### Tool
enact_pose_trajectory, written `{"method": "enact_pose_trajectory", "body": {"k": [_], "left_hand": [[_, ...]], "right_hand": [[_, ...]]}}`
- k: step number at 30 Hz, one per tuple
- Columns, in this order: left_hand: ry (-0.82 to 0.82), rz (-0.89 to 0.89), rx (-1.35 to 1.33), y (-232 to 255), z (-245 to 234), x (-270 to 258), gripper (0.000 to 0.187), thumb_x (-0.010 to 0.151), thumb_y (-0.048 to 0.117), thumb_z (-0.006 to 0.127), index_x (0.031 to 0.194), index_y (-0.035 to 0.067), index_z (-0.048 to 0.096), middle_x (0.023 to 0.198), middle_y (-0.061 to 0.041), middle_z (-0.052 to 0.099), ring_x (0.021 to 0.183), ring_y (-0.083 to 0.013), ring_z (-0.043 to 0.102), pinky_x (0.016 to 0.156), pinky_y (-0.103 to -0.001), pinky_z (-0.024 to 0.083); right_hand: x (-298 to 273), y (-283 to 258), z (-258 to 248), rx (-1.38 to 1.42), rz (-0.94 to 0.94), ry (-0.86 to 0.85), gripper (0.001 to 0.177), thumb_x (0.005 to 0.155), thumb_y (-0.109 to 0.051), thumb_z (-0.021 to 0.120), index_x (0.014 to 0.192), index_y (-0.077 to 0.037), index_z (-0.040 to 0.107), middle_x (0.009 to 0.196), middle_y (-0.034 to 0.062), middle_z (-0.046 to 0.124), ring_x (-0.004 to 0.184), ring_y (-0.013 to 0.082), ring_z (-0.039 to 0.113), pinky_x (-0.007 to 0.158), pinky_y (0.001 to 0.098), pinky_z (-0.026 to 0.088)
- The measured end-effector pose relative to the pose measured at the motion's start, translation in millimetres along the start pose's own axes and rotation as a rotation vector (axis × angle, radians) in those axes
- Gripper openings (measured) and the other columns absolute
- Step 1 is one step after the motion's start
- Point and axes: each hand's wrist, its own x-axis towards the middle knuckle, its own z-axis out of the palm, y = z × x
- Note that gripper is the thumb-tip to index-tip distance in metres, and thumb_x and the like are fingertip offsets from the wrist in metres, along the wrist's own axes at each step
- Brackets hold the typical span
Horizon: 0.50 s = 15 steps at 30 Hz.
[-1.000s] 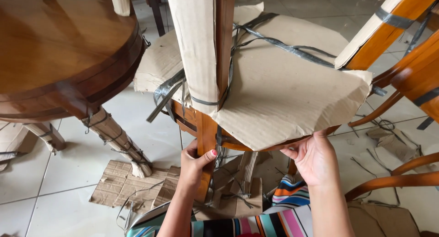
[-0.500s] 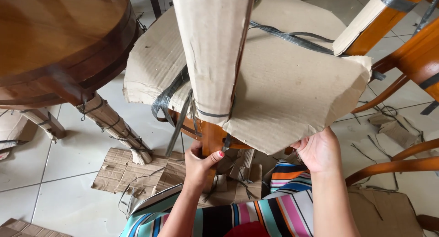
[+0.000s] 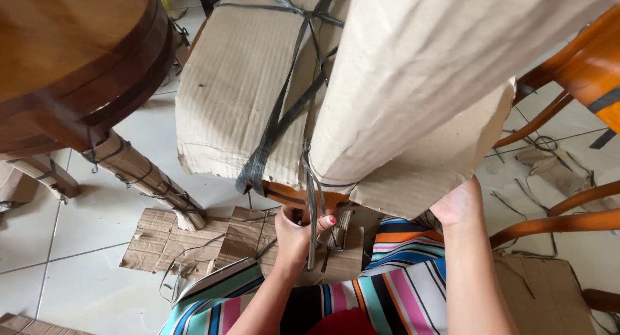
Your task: Wrapping the legs of a wooden chair with cardboard and securing them with plastic ties for protection.
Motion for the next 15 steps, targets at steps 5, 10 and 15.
{"method": "enact_pose_trajectory", "body": {"k": [5, 10, 15], "left_hand": [[-0.012, -0.037, 0.057, -34.0, -9.4, 8.4, 0.062, 0.049, 0.014, 0.106, 0.097, 0.002, 0.07, 0.085, -0.015, 0.077, 0.083, -0.0194, 0.071, 0.083, -0.038, 0.058], [-0.185, -0.132, 0.664, 48.9, 1.5, -30.0, 0.086, 0.07, 0.055, 0.088, 0.131, 0.005, 0.051, 0.134, -0.026, 0.058, 0.132, -0.0481, 0.055, 0.112, -0.068, 0.04], [-0.67, -0.566, 1.416, -54.9, -62.9, -63.9, 0.093, 0.083, 0.069, 0.057, 0.155, 0.018, 0.026, 0.154, -0.017, 0.036, 0.144, -0.0385, 0.034, 0.113, -0.062, 0.032]], "right_hand": [[15.0, 27.6, -27.8, -0.201, 0.108, 0.025, 0.029, 0.102, -0.034, 0.051, 0.108, -0.01, 0.066, 0.108, 0.008, 0.072, 0.103, 0.0277, 0.07, 0.093, 0.0504, 0.057], [-1.9, 88.4, -31.5, -0.476, 0.244, 0.052, 0.03, 0.101, -0.031, 0.054, 0.092, -0.006, 0.069, 0.094, 0.0112, 0.074, 0.09, 0.025, 0.072, 0.083, 0.0442, 0.062], [-15.8, 187.2, -37.3, -1.123, 0.282, -0.295, 0.019, 0.096, -0.026, 0.061, 0.091, -0.013, 0.074, 0.098, 0.0052, 0.074, 0.094, 0.0212, 0.071, 0.084, 0.0379, 0.057]]}}
